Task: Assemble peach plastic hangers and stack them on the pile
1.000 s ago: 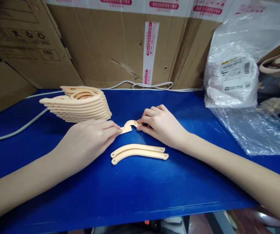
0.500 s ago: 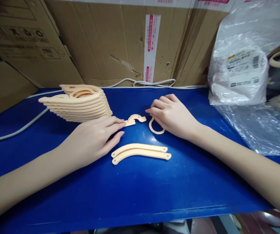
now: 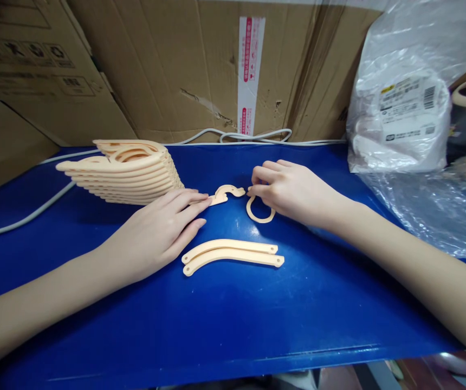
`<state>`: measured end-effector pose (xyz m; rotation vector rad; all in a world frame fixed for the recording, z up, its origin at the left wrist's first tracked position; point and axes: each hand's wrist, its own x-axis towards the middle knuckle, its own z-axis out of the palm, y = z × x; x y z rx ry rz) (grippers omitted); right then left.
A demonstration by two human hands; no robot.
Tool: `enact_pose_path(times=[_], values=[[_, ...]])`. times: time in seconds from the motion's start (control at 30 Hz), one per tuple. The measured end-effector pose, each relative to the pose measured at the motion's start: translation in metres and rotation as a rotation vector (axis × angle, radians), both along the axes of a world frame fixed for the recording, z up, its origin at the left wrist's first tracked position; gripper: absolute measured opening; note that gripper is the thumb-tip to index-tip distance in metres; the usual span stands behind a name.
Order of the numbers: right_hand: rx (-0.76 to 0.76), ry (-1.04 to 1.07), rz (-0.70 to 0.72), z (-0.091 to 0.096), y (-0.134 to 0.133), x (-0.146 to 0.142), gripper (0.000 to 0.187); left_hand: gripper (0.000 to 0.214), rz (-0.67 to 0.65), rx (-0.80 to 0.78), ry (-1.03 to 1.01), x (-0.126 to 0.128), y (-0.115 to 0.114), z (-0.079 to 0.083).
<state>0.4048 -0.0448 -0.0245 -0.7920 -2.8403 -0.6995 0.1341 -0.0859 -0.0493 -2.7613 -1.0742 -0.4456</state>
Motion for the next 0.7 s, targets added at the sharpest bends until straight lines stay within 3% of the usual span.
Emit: enact_pose_path(times=[0.2, 0.43, 0.6, 0.7], values=[[0.056, -0.168, -0.046, 0.006, -0.007, -0.004, 0.032, 0.040, -0.004, 0.006, -0.001, 0.001, 0.000, 0.000], [0.105, -0.224, -0.050, 0.007, -0.010, -0.005, 0.025, 0.039, 0.009, -0.032, -0.035, 0.002, 0.000, 0.005], [0.083, -0.105, -0.063, 0.003, -0.006, -0.002, 0.022, 0.027, -0.117, -0.035, -0.154, 0.003, -0.003, 0.015], [-0.068, 0.119, -0.063, 0.002, -0.008, -0.003, 0.017, 0.019, -0.236, 0.002, -0.186, 0.003, -0.009, 0.020]])
